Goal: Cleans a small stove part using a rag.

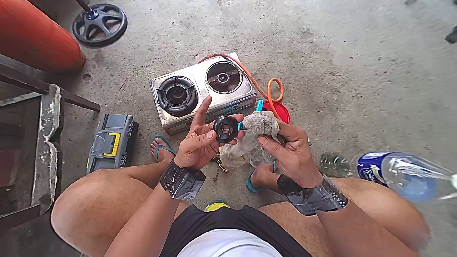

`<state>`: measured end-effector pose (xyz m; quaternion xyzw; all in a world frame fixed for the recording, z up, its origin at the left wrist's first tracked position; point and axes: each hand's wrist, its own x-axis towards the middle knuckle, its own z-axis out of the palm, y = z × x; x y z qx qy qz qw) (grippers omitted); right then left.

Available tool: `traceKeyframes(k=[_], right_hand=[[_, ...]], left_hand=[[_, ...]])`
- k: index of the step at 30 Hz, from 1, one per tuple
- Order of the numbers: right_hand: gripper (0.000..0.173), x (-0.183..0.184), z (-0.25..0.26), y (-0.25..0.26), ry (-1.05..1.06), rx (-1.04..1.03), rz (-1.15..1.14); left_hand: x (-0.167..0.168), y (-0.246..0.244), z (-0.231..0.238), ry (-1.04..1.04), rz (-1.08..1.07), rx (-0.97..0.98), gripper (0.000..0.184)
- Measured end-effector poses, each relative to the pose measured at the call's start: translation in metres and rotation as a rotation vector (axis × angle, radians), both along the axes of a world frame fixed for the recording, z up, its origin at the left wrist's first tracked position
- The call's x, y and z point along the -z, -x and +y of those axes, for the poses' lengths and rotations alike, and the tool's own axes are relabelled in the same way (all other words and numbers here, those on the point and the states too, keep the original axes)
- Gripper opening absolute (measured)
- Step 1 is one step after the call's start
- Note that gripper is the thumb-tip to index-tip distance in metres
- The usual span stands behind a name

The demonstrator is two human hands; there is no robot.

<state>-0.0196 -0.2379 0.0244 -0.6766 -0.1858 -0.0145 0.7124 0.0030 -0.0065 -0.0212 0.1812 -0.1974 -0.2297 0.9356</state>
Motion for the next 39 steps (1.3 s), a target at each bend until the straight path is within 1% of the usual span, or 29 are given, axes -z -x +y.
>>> traceKeyframes(k=[3, 7, 11, 14, 16, 18, 22, 24, 26, 29, 31, 32, 33, 34, 36, 37, 39], right_hand=[[0.018, -0.001, 0.000, 0.000, 0.033, 0.047, 0.016], [0.016, 0.000, 0.001, 0.001, 0.040, 0.069, 0.088], [0.015, 0.001, 0.004, 0.003, 0.140, 0.032, 0.057], [0.019, 0.004, 0.011, 0.007, 0.233, 0.029, 0.017], [0.021, 0.007, 0.015, 0.009, 0.277, 0.029, -0.020], [0.021, 0.013, 0.017, 0.011, 0.346, 0.028, -0.093], [0.026, 0.014, 0.009, 0.007, 0.623, 0.043, -0.234], [0.028, 0.012, 0.007, 0.005, 0.749, 0.078, -0.269], [0.029, 0.010, 0.009, 0.004, 0.820, 0.127, -0.247], [0.032, 0.008, 0.010, 0.003, 0.838, 0.152, -0.164], [0.033, 0.003, 0.007, 0.000, 0.785, 0.109, -0.056], [0.031, -0.003, 0.004, -0.004, 0.710, 0.065, 0.032], [0.030, -0.009, 0.000, -0.007, 0.575, 0.011, 0.140], [0.030, -0.014, -0.004, -0.010, 0.383, -0.028, 0.255], [0.032, -0.019, -0.011, -0.010, 0.044, 0.005, 0.407], [0.033, -0.019, -0.013, -0.009, -0.076, 0.047, 0.443], [0.034, -0.019, -0.015, -0.007, -0.242, 0.093, 0.473]], left_hand=[[-0.001, 0.001, -0.002, -0.116, -0.026, -0.069, 0.081], [-0.005, 0.003, -0.006, -0.337, -0.110, -0.192, 0.094], [-0.004, 0.008, -0.011, -0.411, -0.169, -0.259, 0.096], [-0.005, 0.010, -0.014, -0.518, -0.233, -0.342, 0.097], [-0.006, 0.009, -0.013, -0.527, -0.231, -0.349, 0.098], [-0.006, 0.008, -0.011, -0.493, -0.178, -0.312, 0.098], [0.001, 0.010, -0.009, -0.436, -0.074, -0.237, 0.095], [0.003, 0.011, -0.010, -0.457, -0.045, -0.241, 0.094], [0.004, 0.011, -0.013, -0.474, -0.041, -0.268, 0.096], [0.006, 0.010, -0.018, -0.472, -0.077, -0.334, 0.100], [0.008, 0.010, -0.018, -0.490, -0.110, -0.341, 0.101], [0.009, 0.011, -0.017, -0.479, -0.109, -0.321, 0.100], [0.010, 0.011, -0.016, -0.437, -0.085, -0.281, 0.098], [0.010, 0.011, -0.015, -0.363, -0.046, -0.227, 0.092], [0.007, 0.008, -0.013, -0.148, 0.055, -0.096, 0.075], [0.005, 0.006, -0.011, -0.059, 0.112, -0.053, 0.069], [0.000, 0.003, -0.008, 0.035, 0.210, -0.033, 0.062]])
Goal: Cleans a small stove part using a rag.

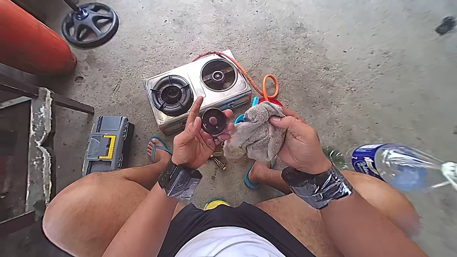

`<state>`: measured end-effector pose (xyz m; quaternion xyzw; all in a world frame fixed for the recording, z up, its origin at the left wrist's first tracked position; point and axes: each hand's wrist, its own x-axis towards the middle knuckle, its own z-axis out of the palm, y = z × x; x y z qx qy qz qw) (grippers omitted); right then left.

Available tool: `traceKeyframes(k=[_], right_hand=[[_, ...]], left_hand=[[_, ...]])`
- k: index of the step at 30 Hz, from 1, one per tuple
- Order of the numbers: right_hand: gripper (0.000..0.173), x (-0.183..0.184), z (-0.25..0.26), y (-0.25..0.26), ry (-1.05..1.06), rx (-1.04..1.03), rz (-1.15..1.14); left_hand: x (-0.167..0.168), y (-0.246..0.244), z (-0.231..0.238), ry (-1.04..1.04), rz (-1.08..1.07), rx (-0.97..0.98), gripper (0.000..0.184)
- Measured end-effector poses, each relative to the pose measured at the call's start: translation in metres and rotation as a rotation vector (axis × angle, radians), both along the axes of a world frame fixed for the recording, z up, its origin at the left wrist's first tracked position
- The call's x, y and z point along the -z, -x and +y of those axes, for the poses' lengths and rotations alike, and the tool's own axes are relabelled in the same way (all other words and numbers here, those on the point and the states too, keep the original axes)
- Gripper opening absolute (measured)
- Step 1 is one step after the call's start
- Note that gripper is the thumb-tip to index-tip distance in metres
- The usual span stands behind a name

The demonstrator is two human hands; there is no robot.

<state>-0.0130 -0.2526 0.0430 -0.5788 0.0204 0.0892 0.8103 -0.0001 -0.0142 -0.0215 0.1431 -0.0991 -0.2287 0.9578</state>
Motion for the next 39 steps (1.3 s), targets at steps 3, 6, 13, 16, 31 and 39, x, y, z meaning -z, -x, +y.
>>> traceKeyframes(k=[3, 6, 13, 16, 31, 39], right_hand=[[0.030, 0.007, 0.002, 0.003, -0.026, 0.037, -0.074], [0.026, 0.018, 0.005, 0.005, 0.149, -0.002, -0.258], [0.013, 0.041, 0.036, 0.018, 0.622, -0.097, -0.817], [0.026, 0.053, 0.055, 0.026, 0.853, -0.214, -0.926], [0.024, 0.057, 0.035, -0.018, 1.234, -0.105, -1.041], [0.024, 0.056, 0.029, -0.020, 1.225, -0.104, -1.008]], left_hand=[[-0.003, -0.001, 0.001, 0.006, 0.132, -0.039, 0.052], [-0.006, 0.000, -0.001, -0.101, 0.180, -0.075, 0.053], [-0.012, 0.002, -0.005, -0.137, 0.112, -0.164, 0.054], [-0.016, 0.008, -0.007, -0.122, 0.129, -0.171, 0.054], [-0.007, 0.016, -0.010, -0.096, 0.187, -0.084, 0.056], [-0.008, 0.017, -0.010, -0.074, 0.193, -0.071, 0.055]])
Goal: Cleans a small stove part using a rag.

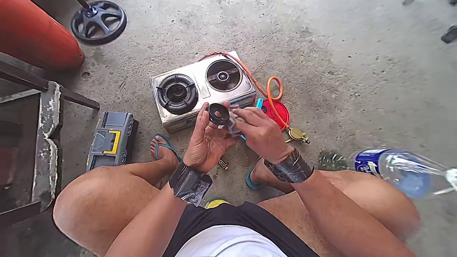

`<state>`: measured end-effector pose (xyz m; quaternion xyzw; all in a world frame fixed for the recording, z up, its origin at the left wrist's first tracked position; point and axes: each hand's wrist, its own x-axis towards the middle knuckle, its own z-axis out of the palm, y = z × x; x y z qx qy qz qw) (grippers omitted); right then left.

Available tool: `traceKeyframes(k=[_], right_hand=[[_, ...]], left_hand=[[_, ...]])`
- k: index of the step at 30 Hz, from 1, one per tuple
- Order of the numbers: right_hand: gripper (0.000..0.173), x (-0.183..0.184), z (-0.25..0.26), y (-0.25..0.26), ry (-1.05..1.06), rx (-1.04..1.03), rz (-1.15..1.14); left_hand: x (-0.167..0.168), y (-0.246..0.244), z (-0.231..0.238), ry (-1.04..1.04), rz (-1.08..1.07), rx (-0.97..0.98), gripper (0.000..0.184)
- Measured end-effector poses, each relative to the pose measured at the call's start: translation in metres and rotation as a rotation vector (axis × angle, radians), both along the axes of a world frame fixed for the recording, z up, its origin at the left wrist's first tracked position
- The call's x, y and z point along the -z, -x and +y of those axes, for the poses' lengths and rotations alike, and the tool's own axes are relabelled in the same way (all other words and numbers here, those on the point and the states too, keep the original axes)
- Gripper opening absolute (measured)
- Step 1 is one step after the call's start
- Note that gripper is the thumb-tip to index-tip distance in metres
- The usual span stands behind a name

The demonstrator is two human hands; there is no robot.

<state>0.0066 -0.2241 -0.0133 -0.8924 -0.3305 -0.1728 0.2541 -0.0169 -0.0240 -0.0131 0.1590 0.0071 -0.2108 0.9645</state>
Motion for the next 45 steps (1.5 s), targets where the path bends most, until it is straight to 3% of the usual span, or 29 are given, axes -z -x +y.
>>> traceKeyframes(k=[3, 6, 8, 11, 14, 17, 21, 23, 26, 29, 31, 34, 37, 39, 45], right_hand=[[0.021, -0.018, -0.020, -0.018, -0.389, 0.310, 0.297], [0.026, -0.037, -0.021, -0.012, -0.985, 0.229, 0.636], [0.030, -0.043, -0.018, -0.001, -1.217, 0.167, 0.874], [0.037, -0.043, -0.019, 0.010, -1.341, 0.095, 1.089], [0.041, -0.035, -0.017, 0.016, -1.273, 0.012, 1.102], [0.061, -0.026, -0.007, 0.021, -1.108, 0.026, 1.026], [0.055, -0.021, 0.004, 0.023, -1.181, 0.140, 0.998], [0.052, -0.025, 0.001, 0.022, -1.288, 0.110, 1.012], [0.050, -0.033, -0.002, 0.021, -1.402, 0.052, 1.028], [0.046, -0.036, -0.004, 0.021, -1.479, -0.029, 1.052], [0.044, -0.038, -0.007, 0.020, -1.513, -0.037, 1.046], [0.045, -0.042, -0.016, 0.018, -1.527, -0.007, 0.996], [0.043, -0.044, -0.026, 0.013, -1.485, -0.005, 0.931], [0.044, -0.044, -0.029, 0.011, -1.424, 0.037, 0.897], [0.044, -0.036, -0.012, 0.018, -1.233, 0.177, 0.883]], left_hand=[[0.000, 0.000, 0.001, -0.118, -0.013, -0.040, 0.068], [-0.007, -0.002, 0.000, -0.487, -0.214, -0.206, 0.098], [-0.007, -0.004, -0.002, -0.794, -0.458, -0.332, 0.108], [0.002, -0.004, -0.001, -1.190, -0.755, -0.466, 0.099], [0.005, -0.001, -0.001, -1.326, -0.803, -0.470, 0.093], [0.006, -0.001, -0.004, -1.328, -0.869, -0.422, 0.088], [0.006, -0.001, -0.006, -1.211, -0.895, -0.362, 0.093], [0.009, -0.004, 0.000, -1.075, -0.709, -0.283, 0.095], [0.033, -0.014, 0.011, -1.060, -0.312, -0.054, 0.072], [0.056, -0.020, 0.002, -1.007, -0.012, 0.233, 0.064], [0.062, -0.017, -0.008, -0.877, -0.063, 0.387, 0.066], [0.045, -0.015, -0.006, -0.744, -0.358, 0.500, 0.068], [0.034, -0.024, 0.008, -0.619, -0.545, 0.508, 0.071], [0.030, -0.026, 0.021, -0.598, -0.538, 0.392, 0.078], [0.019, -0.029, 0.030, -0.374, -0.449, 0.033, 0.069]])
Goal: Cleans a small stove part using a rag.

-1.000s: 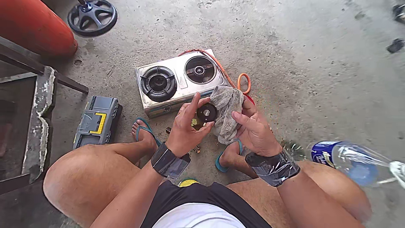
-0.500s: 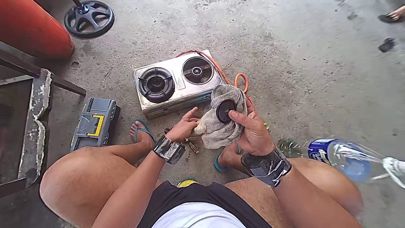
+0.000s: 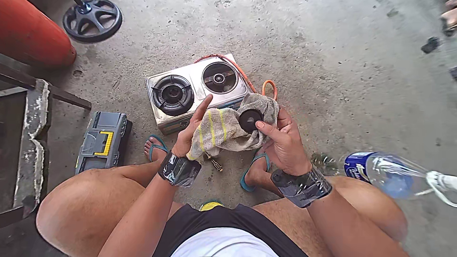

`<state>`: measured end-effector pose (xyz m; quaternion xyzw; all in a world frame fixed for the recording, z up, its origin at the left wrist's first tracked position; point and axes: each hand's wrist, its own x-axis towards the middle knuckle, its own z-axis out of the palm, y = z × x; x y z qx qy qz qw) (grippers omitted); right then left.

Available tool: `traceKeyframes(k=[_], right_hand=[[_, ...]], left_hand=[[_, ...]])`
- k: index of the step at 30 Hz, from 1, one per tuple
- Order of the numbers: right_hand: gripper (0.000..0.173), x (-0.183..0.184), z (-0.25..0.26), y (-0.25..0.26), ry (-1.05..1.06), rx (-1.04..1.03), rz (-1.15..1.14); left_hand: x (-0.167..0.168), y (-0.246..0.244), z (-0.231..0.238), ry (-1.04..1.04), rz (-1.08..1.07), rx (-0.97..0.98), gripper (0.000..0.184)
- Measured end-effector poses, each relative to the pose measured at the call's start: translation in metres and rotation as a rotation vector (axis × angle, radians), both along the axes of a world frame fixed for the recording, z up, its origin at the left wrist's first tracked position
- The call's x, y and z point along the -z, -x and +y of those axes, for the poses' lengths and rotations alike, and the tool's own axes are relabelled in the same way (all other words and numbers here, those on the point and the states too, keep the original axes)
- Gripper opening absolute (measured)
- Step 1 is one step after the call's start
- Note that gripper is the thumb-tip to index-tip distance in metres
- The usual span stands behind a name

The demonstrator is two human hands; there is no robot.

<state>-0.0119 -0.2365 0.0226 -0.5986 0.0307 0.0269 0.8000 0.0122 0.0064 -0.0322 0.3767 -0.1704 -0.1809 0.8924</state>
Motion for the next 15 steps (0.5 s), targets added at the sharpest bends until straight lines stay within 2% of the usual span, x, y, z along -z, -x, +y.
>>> traceKeyframes(k=[7, 11, 13, 15], right_hand=[[0.042, 0.008, 0.019, 0.003, 0.128, 0.030, -0.062], [0.037, 0.007, 0.029, 0.009, 0.391, -0.027, -0.206], [0.034, 0.008, 0.033, 0.011, 0.496, -0.056, -0.261], [0.033, 0.007, 0.035, 0.011, 0.519, -0.082, -0.278]], left_hand=[[-0.018, 0.017, -0.030, -0.212, 0.050, -0.258, 0.089], [-0.015, 0.023, -0.037, -0.343, -0.004, -0.369, 0.109], [-0.015, 0.026, -0.040, -0.442, -0.047, -0.480, 0.106], [-0.009, 0.027, -0.039, -0.547, -0.168, -0.578, 0.091]])
